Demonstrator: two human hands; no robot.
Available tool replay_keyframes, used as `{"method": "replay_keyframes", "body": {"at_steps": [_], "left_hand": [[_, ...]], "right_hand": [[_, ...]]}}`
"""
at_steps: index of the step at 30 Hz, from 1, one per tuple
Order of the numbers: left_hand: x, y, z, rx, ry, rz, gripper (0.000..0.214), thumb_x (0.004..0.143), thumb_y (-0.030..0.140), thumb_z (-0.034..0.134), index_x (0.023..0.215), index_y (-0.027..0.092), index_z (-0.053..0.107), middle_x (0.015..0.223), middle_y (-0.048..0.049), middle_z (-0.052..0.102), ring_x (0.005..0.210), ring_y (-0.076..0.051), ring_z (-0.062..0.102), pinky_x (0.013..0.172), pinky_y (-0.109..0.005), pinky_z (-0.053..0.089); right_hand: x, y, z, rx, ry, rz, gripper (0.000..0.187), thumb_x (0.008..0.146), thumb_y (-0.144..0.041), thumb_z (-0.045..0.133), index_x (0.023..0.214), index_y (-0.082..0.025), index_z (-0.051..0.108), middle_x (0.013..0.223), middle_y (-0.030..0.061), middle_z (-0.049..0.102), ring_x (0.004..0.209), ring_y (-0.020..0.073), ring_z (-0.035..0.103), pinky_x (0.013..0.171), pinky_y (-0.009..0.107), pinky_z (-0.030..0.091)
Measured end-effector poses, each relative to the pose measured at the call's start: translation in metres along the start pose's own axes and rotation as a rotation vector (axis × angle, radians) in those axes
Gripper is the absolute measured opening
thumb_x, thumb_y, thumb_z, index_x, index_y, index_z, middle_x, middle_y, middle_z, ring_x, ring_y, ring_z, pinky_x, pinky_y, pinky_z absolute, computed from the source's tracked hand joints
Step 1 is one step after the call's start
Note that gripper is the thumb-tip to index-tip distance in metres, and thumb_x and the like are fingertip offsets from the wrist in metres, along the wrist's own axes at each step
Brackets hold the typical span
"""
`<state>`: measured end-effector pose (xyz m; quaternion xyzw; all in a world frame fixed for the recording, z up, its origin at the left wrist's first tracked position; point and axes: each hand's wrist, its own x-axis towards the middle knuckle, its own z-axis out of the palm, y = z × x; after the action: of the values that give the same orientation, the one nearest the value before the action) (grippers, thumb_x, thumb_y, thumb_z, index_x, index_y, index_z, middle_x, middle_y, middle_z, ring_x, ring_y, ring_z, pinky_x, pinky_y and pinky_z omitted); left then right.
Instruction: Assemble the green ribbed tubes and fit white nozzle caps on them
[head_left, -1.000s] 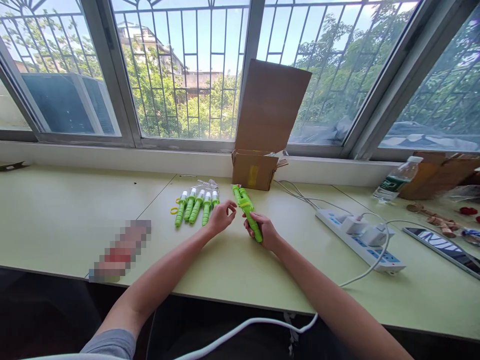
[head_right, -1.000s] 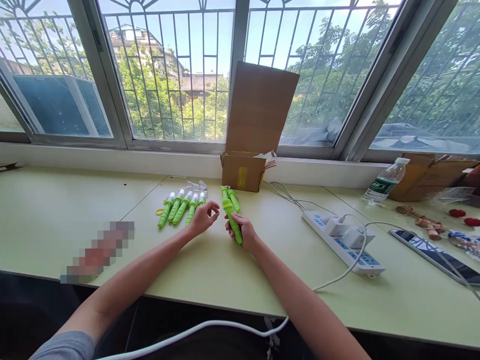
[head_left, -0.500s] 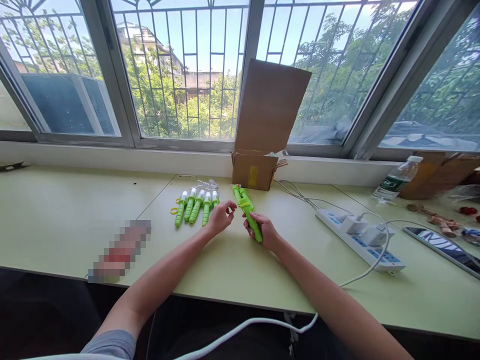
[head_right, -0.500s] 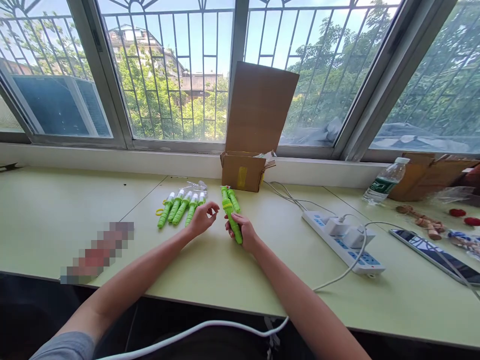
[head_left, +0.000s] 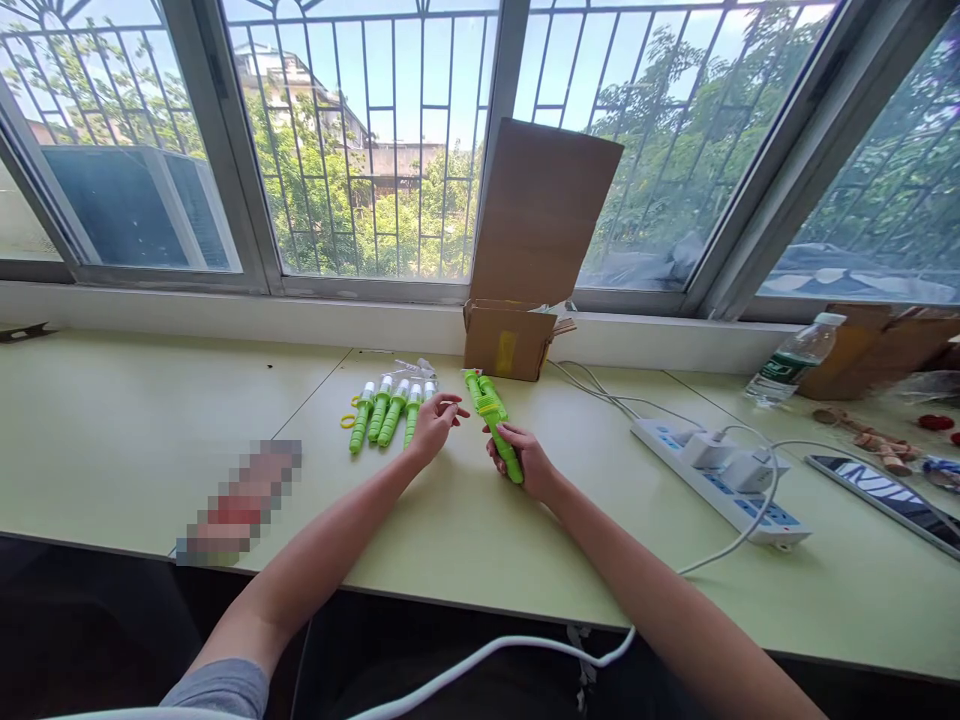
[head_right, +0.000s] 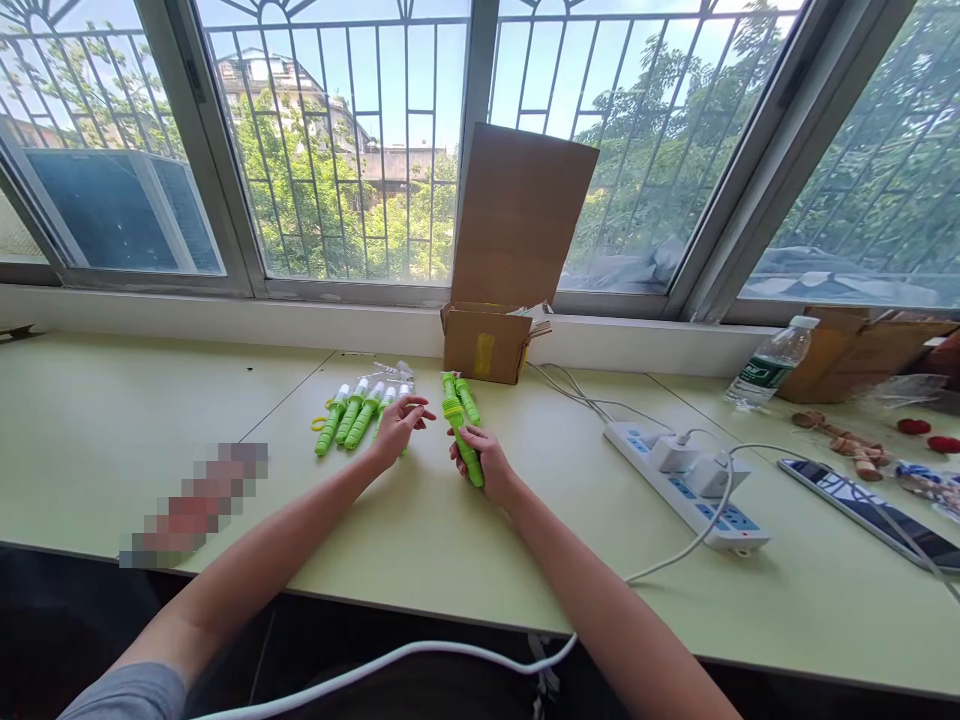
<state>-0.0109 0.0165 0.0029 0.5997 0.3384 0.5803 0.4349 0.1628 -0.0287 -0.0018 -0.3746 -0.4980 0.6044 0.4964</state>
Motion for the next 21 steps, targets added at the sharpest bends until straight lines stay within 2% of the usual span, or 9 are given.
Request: {"method": "replay_keyframes", "body": {"at_steps": [8, 14, 21], "left_hand": [[-0.005, 0.006, 0.007, -0.010, -0.077, 0.031, 0.025, 0.078, 0.035, 0.061, 0.089, 0.014, 0.059, 0.078, -0.0086, 0.069, 0.070, -0.015, 0.064, 0.064, -0.027, 0.049], [-0.004, 0.006, 0.005, 0.003, -0.089, 0.043, 0.029, 0.080, 0.041, 0.058, 0.090, 0.014, 0.060, 0.077, -0.0070, 0.068, 0.065, -0.012, 0.061, 0.062, -0.026, 0.047], [-0.003, 0.002, 0.006, 0.093, -0.098, 0.043, 0.043, 0.067, 0.045, 0.072, 0.094, 0.014, 0.061, 0.076, -0.0050, 0.066, 0.068, -0.013, 0.061, 0.059, -0.023, 0.045]], "right_hand": [[0.004, 0.009, 0.004, -0.364, 0.220, -0.278, 0.039, 0.065, -0.044, 0.072, 0.093, -0.019, 0.060, 0.065, -0.0002, 0.061, 0.047, 0.0117, 0.047, 0.043, 0.025, 0.038], [0.005, 0.014, -0.003, -0.712, 0.380, -0.410, 0.038, 0.069, -0.040, 0.068, 0.101, -0.022, 0.058, 0.079, 0.0025, 0.065, 0.063, 0.0161, 0.054, 0.059, 0.029, 0.044], [0.005, 0.013, -0.005, -0.854, 0.349, -0.434, 0.032, 0.069, -0.035, 0.067, 0.098, -0.024, 0.060, 0.088, 0.0028, 0.067, 0.065, 0.0174, 0.056, 0.066, 0.032, 0.045]]}}
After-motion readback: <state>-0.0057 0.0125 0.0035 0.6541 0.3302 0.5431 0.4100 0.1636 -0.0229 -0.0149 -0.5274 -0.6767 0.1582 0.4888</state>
